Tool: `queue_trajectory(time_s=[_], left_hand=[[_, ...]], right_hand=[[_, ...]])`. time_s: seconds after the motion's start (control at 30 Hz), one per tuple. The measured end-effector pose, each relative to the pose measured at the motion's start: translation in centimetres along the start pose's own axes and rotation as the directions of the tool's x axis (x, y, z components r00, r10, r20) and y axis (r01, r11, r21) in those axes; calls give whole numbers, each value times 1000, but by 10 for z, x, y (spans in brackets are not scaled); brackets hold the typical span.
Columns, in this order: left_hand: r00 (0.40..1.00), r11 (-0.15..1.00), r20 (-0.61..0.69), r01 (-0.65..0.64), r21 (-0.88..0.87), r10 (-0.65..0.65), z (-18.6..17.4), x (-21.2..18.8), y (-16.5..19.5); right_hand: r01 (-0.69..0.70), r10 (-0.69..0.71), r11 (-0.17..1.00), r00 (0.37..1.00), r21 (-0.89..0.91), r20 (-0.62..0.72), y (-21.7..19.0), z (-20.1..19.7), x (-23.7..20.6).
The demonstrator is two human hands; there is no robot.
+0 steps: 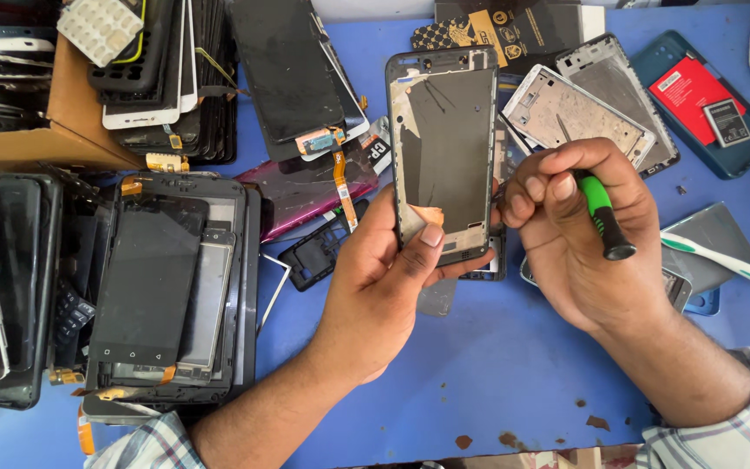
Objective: The person holds a smartphone in one hand and uses a green-handled screwdriver to pry along the edge of the phone, separating the screen assembly from the frame. They rotate the phone and continue prying around its edges over a workbench covered with phone parts.
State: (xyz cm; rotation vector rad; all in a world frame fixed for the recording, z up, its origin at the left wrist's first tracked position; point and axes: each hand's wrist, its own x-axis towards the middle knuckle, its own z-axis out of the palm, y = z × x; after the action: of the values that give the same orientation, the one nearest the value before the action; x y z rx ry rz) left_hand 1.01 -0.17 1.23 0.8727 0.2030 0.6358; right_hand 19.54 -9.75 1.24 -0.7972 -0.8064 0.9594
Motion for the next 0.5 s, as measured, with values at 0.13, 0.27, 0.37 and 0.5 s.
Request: queue_trajectory(time_s=[0.13, 0.27, 0.37, 0.5], left_hand=[[999, 1000, -41, 5, 13, -4, -1, -1, -2], [998, 998, -70, 8, 58, -4, -1, 0, -2], [998, 999, -63, -18, 37, 20, 1, 0, 0], [997, 998, -67, -45, 45, 48, 1, -2, 5]], right_hand=[[-6, 5, 1000, 999, 21, 41, 0, -1, 0], [-15, 13, 999, 998, 30, 67, -2, -1, 1], [-30, 26, 998, 997, 54, 79, -3, 0, 1], [-59, 54, 996, 996, 70, 70, -3, 1, 1]])
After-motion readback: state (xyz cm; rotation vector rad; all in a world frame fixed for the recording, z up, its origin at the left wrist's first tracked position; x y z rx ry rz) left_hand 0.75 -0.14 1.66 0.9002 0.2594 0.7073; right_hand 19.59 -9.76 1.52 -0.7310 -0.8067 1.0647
